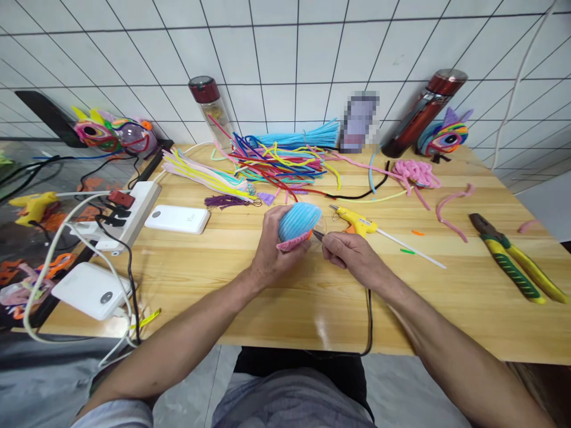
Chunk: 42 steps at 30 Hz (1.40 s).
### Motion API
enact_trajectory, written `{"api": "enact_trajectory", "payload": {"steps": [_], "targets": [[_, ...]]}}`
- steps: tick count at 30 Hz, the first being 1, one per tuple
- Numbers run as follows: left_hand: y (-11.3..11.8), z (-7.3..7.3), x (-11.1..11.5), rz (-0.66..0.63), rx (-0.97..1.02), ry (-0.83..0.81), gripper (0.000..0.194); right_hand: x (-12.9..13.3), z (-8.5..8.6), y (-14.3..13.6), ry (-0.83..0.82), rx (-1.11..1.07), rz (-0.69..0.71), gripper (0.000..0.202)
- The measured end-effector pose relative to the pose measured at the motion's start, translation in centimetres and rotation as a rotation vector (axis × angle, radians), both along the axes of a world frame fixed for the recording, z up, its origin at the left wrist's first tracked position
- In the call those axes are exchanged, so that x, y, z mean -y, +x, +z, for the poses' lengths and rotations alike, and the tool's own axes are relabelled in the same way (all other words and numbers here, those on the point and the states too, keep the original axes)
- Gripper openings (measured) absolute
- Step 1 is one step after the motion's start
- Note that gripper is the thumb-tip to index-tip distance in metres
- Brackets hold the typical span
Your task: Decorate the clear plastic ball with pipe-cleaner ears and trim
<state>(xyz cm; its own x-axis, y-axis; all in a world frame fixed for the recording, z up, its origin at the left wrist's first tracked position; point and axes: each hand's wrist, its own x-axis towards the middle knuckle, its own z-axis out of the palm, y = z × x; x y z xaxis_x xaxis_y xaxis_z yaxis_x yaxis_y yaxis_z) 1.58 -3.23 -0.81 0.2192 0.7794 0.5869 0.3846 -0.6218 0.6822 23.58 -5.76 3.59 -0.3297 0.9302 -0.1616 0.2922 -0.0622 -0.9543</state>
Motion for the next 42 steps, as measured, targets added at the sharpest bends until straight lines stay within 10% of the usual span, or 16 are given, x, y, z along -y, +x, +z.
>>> {"api": "enact_trajectory", "payload": {"steps": [22,42], "targets": [[-0.4,-0.3,-0.7,-0.068,-0.07,-0.092,0.095,-0.7,-0.2,0.1,-0.033,-0.009,-0.037,0.058],[-1.0,0.4,-1.4,-0.183,-0.051,-0.232,0.08,-0.9,-1.0,-0.1,-0.074,-0.09,-0.1,0.054]]}}
